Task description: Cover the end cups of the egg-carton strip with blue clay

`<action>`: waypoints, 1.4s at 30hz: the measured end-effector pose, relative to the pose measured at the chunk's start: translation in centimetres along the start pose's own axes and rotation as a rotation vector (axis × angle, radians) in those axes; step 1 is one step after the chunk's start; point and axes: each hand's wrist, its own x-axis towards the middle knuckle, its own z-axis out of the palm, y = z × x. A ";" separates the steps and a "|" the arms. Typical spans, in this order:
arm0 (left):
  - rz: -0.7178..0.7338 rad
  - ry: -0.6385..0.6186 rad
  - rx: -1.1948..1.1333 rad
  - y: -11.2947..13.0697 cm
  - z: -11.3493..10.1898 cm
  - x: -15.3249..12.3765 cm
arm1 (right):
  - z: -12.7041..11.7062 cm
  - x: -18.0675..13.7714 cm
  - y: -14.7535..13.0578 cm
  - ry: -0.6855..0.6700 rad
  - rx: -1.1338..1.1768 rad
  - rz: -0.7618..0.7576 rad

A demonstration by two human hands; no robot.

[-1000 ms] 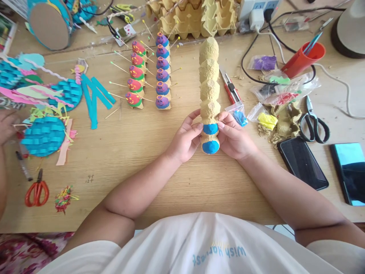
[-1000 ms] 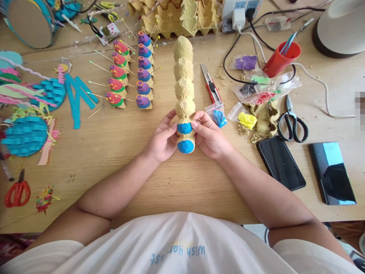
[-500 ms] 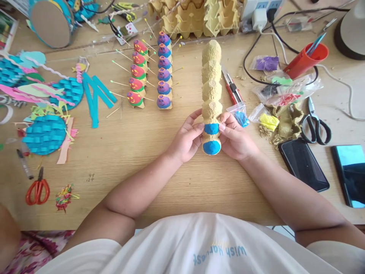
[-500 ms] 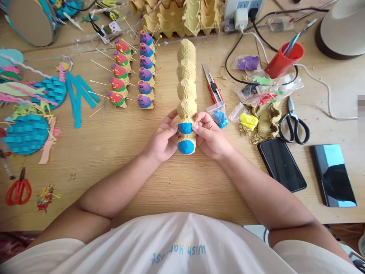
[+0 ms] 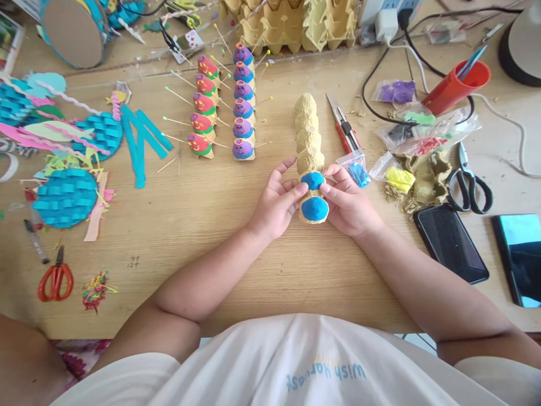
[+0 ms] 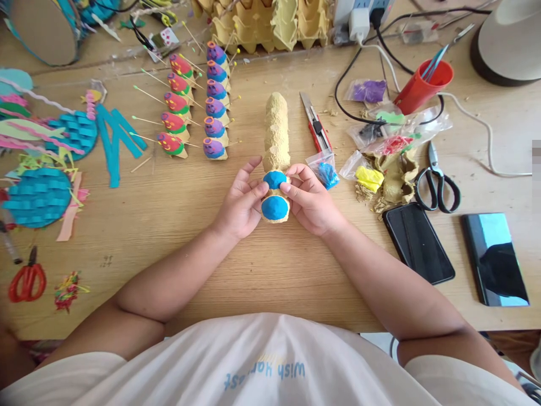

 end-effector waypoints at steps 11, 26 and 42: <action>0.028 0.003 0.012 0.1 0.4 -0.1 | 0.4 -0.1 -0.1 0.049 -0.014 -0.023; 0.025 -0.018 0.029 0.1 0.4 -0.2 | 0.2 -0.1 -0.2 0.057 -0.180 -0.047; 0.017 0.010 0.077 -0.1 0.3 0.1 | -0.2 0.1 0.1 0.069 -0.178 -0.096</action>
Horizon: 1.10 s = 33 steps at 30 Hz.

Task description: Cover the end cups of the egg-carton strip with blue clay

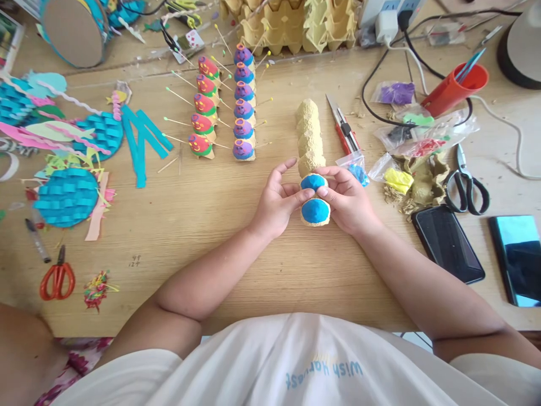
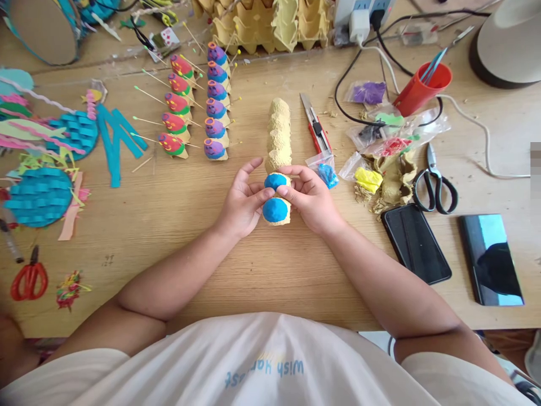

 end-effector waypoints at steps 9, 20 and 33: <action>0.015 -0.017 0.008 -0.1 -0.1 0.1 | -0.1 0.0 0.1 -0.009 -0.014 -0.030; -0.041 -0.054 -0.172 0.3 0.0 -0.2 | -0.1 0.0 -0.1 -0.016 -0.039 -0.047; -0.012 -0.075 -0.127 0.4 -0.1 -0.1 | -0.4 -0.1 -0.1 -0.050 0.167 0.112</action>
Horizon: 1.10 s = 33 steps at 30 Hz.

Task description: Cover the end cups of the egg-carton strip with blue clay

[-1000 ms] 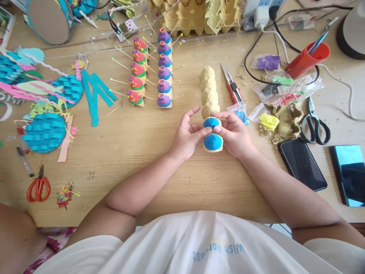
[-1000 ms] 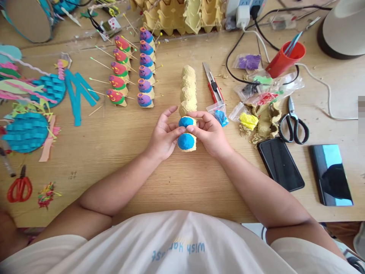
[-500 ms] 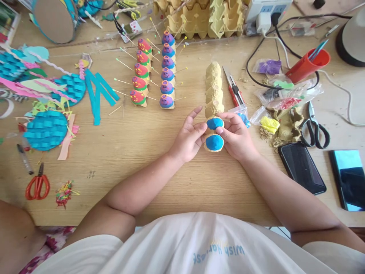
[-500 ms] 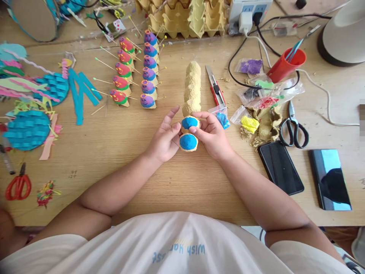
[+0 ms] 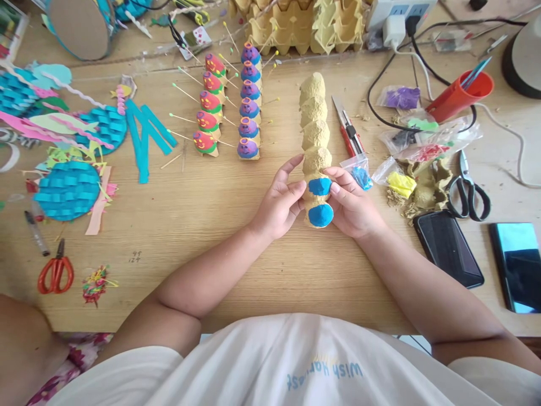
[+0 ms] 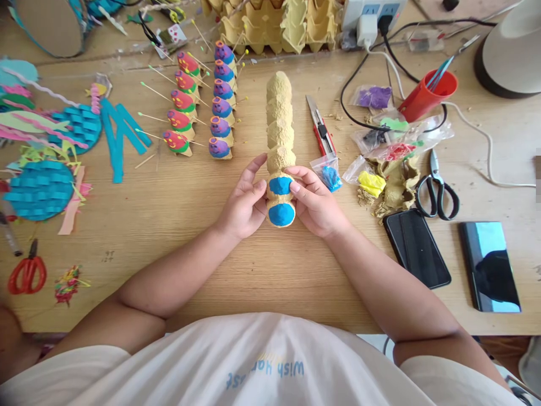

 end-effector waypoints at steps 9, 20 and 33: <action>0.000 0.032 0.029 -0.1 -0.1 -0.1 | 0.2 0.0 -0.2 -0.006 0.002 0.009; -0.017 0.049 0.077 -0.2 -0.4 -0.1 | 0.1 0.0 -0.1 0.000 -0.034 0.002; 0.030 0.031 0.111 -0.2 -0.2 -0.1 | 0.0 0.0 0.0 0.038 -0.064 0.011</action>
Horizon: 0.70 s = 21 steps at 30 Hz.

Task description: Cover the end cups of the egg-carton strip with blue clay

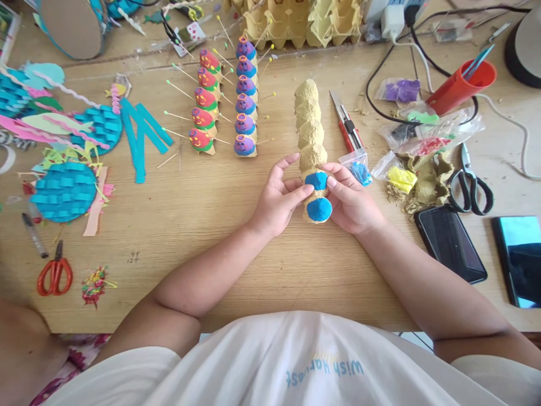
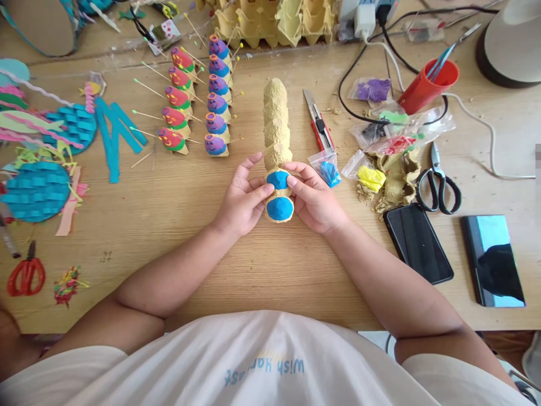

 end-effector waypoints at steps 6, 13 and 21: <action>-0.024 -0.013 0.011 0.3 0.0 -0.1 | 0.2 0.1 -0.1 -0.010 0.055 -0.004; -0.020 -0.003 -0.008 0.2 0.0 0.0 | 0.1 0.0 -0.1 -0.012 0.029 0.005; -0.023 -0.019 -0.029 0.3 0.3 -0.1 | 0.1 0.1 -0.1 0.001 0.038 -0.002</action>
